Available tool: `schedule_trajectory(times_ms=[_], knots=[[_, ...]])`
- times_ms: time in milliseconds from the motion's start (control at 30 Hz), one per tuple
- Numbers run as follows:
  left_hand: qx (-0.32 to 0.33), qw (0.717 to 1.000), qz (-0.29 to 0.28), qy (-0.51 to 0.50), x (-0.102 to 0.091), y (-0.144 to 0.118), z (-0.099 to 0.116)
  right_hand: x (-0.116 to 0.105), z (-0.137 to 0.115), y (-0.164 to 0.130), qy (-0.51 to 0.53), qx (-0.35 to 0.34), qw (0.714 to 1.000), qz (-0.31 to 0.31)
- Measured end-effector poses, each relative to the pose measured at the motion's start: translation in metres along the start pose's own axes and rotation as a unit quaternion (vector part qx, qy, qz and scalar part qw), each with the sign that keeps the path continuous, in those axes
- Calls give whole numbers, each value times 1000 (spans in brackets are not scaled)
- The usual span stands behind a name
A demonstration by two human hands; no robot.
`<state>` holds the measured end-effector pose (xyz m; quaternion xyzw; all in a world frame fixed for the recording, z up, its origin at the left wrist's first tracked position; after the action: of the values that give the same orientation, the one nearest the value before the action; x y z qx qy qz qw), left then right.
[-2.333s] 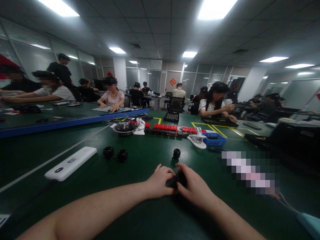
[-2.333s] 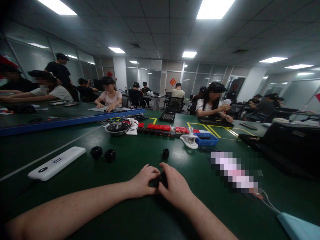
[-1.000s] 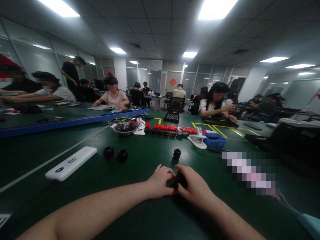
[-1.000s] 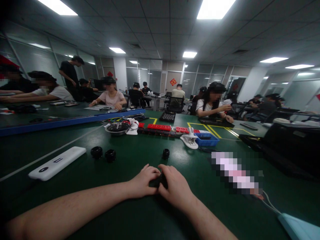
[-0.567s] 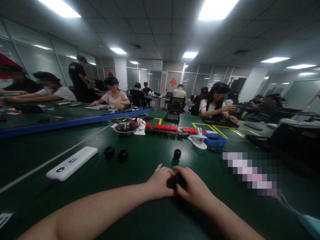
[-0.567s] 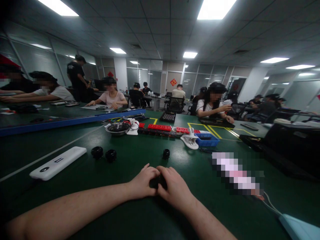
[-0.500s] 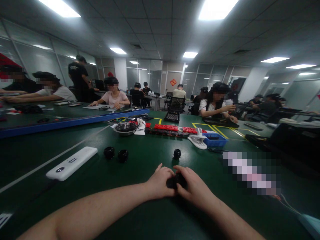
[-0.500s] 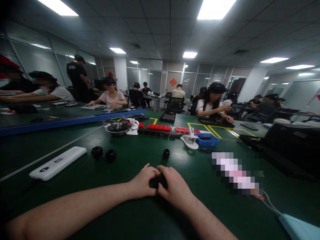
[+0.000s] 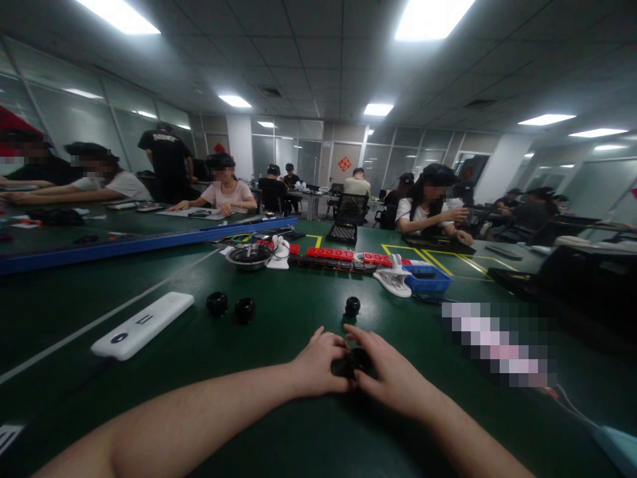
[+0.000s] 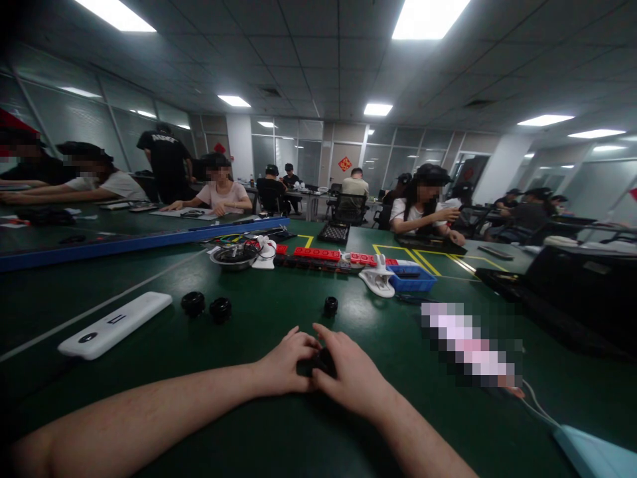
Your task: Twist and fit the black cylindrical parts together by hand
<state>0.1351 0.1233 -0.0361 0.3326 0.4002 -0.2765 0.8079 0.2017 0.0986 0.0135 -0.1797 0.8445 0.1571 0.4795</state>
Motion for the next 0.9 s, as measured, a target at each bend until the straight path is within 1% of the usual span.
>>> schedule_trajectory(times_ms=[133, 200, 300, 433, 533, 600, 700, 767, 833, 900], knots=[[10, 1000, -5, -2, 0, 0, 2, 2, 11, 3, -21, 58, 998, 23], [12, 1000, 0, -3, -1, 0, 2, 2, 15, 4, -27, 75, 996, 34], [12, 1000, 9, -5, -2, 0, 2, 2, 14, 5, -21, 63, 997, 42], [3, 1000, 12, -16, -1, 0, 0, 1, 2, 0, -2, 4, 999, 32], [1, 1000, 9, -18, -1, 0, -1, -2, -4, -3, -1, -15, 999, 36], [3, 1000, 7, -14, -1, 0, 0, -3, -1, -2, -13, 3, 999, 45], [8, 1000, 6, -4, -3, 0, 2, -2, 10, 2, -28, 56, 997, 52], [8, 1000, 10, -3, -4, -1, 3, 0, 17, 4, -27, 80, 995, 50], [4, 1000, 14, -7, -5, -1, 3, 1, 17, 5, -19, 76, 996, 50], [-4, 1000, 16, -11, -5, -1, 2, -1, 13, 4, -13, 53, 997, 52]])
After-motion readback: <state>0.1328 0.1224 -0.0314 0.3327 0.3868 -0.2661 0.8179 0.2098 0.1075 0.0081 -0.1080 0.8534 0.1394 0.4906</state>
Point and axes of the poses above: each hand's wrist, its own y-axis towards the middle knuckle, its own x-axis out of the palm, z = x × y, the point moved 9 cm from there along y, towards the middle knuckle, and after that the axes turned 9 degrees about x, right-handed, at the moved point
